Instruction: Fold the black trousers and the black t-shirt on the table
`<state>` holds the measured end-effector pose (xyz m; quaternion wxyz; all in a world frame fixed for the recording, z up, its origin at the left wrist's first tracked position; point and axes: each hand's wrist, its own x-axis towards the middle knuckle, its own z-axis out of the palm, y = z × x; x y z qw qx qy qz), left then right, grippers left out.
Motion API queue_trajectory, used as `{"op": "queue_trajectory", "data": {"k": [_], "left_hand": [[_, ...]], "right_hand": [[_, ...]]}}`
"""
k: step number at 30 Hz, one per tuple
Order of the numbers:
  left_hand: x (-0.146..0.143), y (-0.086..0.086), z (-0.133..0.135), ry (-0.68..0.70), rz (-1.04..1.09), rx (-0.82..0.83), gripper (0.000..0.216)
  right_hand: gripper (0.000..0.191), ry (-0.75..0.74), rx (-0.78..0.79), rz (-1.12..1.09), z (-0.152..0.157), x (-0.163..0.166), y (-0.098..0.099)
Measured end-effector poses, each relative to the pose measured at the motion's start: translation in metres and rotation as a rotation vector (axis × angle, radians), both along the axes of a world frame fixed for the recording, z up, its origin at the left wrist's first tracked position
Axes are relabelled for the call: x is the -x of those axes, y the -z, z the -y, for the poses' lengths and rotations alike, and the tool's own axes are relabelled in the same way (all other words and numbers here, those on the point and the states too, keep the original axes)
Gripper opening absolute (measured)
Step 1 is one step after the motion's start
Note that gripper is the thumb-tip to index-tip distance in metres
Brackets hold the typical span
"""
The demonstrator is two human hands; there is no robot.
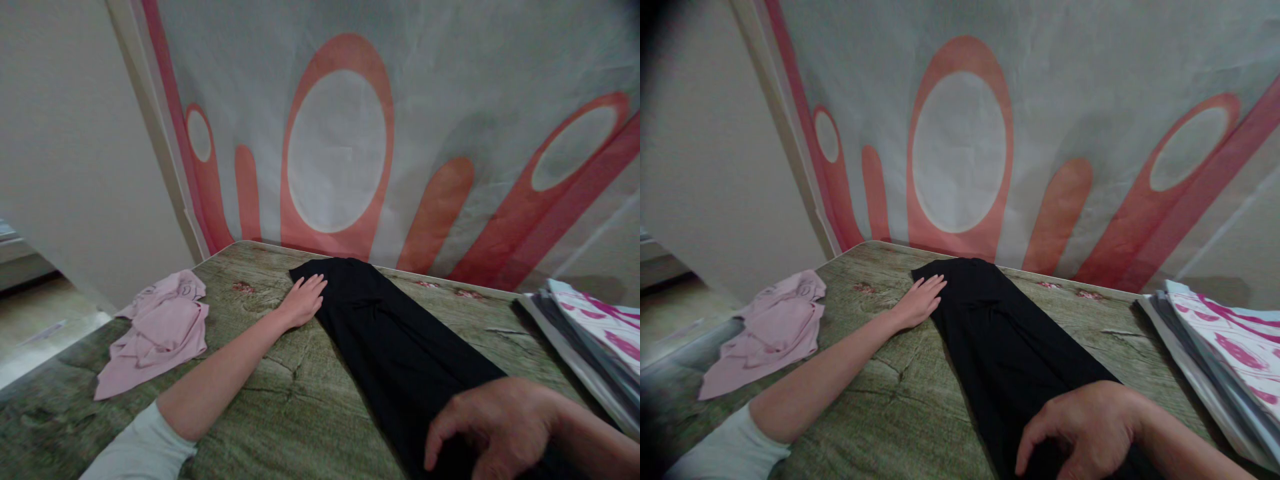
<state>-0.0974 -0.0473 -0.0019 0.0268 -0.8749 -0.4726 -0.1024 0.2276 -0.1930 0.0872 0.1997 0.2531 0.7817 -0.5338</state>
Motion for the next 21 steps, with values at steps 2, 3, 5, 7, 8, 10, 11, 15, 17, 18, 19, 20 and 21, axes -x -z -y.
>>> {"op": "queue_trajectory", "data": {"k": [2,3,5,7,8,10,11,15,17,18,19,20,21], "left_hand": [[-0.009,-0.004,0.007,0.051,0.020,-0.032,0.046],[-0.014,-0.006,0.011,0.073,0.026,-0.030,0.046],[-0.022,-0.007,0.018,0.110,0.026,0.000,0.048],[-0.026,-0.005,0.023,0.145,0.007,0.043,0.053],[-0.027,-0.004,0.024,0.159,-0.004,0.061,0.055],[-0.027,-0.002,0.026,0.176,-0.022,0.088,0.057],[-0.026,-0.001,0.026,0.179,-0.025,0.094,0.058],[-0.025,-0.002,0.027,0.184,-0.012,0.105,0.059],[-0.025,-0.003,0.028,0.192,0.000,0.110,0.059],[-0.025,-0.003,0.027,0.198,0.009,0.114,0.058],[-0.024,-0.003,0.025,0.201,0.019,0.118,0.057],[-0.022,-0.003,0.022,0.195,0.031,0.122,0.056],[-0.018,-0.003,0.017,0.175,0.044,0.122,0.055]], "right_hand": [[0.050,0.036,-0.080,0.029,-0.002,-0.007,-0.013],[0.046,0.081,-0.136,0.025,-0.006,-0.009,-0.019],[0.036,0.190,-0.258,-0.002,-0.020,-0.012,-0.024],[0.034,0.309,-0.381,-0.033,-0.043,-0.009,-0.019],[0.033,0.380,-0.437,-0.046,-0.056,-0.006,-0.012],[0.032,0.569,-0.591,-0.060,-0.086,0.002,0.008],[0.029,0.659,-0.706,-0.053,-0.101,0.006,0.019],[0.033,0.873,-0.895,-0.008,-0.157,0.025,0.056],[0.035,0.934,-0.922,0.000,-0.180,0.033,0.068],[0.035,0.963,-0.936,0.001,-0.190,0.038,0.072],[0.035,0.989,-0.947,-0.001,-0.199,0.042,0.076],[0.036,1.012,-0.959,-0.006,-0.207,0.047,0.080],[0.037,1.032,-0.969,-0.015,-0.214,0.051,0.084]]}}
